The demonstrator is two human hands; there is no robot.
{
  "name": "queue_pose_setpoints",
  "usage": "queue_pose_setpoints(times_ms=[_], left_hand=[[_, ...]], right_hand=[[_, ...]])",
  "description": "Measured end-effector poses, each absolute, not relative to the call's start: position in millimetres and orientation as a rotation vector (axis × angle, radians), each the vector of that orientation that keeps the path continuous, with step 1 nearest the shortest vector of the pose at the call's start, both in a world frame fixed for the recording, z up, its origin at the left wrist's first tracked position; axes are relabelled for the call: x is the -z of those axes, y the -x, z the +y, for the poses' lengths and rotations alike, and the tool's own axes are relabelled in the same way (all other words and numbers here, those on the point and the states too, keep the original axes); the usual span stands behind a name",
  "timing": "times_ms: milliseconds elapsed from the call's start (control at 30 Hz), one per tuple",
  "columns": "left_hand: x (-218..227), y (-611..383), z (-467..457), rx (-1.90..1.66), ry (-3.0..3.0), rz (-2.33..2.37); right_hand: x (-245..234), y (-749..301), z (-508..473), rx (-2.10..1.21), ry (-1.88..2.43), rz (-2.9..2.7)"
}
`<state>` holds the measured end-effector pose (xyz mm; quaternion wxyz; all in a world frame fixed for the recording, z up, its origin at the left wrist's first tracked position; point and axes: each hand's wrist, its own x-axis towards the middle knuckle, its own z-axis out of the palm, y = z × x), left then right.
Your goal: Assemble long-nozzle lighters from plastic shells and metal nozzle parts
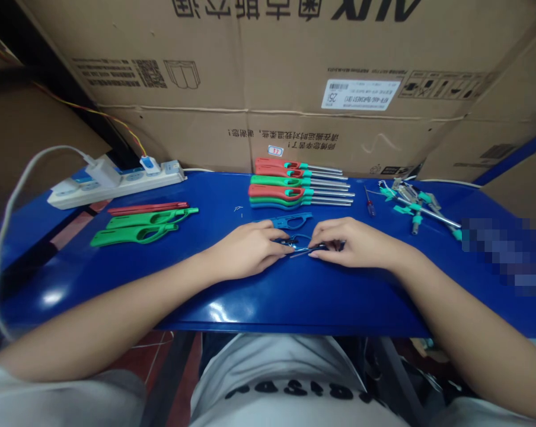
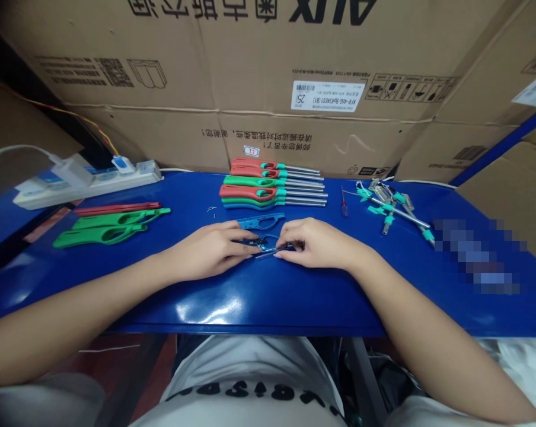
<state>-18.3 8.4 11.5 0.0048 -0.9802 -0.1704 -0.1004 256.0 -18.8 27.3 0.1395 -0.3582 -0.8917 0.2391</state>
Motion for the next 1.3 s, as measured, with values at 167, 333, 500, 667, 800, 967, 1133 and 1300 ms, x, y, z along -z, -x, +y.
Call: queue_pose_setpoints(times_ms=[167,333,500,667,800,967,1133,1300], left_hand=[[-10.4,19.4,9.8,0.338,3.087,-0.536],[-5.9,20.2,11.8,0.412,3.105,-0.517],[-3.1,19.8,13.4,0.476,3.122,-0.475],[-3.1,20.7,14.7,0.458,3.113,-0.482],[-5.0,21.9,14.3,0.429,3.140,-0.468],[-6.1,23.0,14.6,0.430,3.155,-0.428],[-4.6,23.2,17.0,0.452,3.169,-0.374],[-5.2,23.1,18.8,0.478,3.198,-0.355]], right_hand=[[-27.5,-258.4,-13.1,-0.574,1.105,-2.500],[-37.1,-299.8,2.1,-0.063,1.852,-2.008],[-44.4,-365.2,14.5,0.046,2.445,-1.670],[-38.4,-387.2,20.7,-0.094,2.615,-1.567],[-38.5,-381.1,19.9,-0.138,2.628,-1.557],[-49.9,-368.7,14.2,-0.154,2.331,-1.555],[-50.3,-336.2,8.1,-0.574,1.822,-1.602],[-33.1,-297.2,7.0,-0.845,1.592,-1.695]])
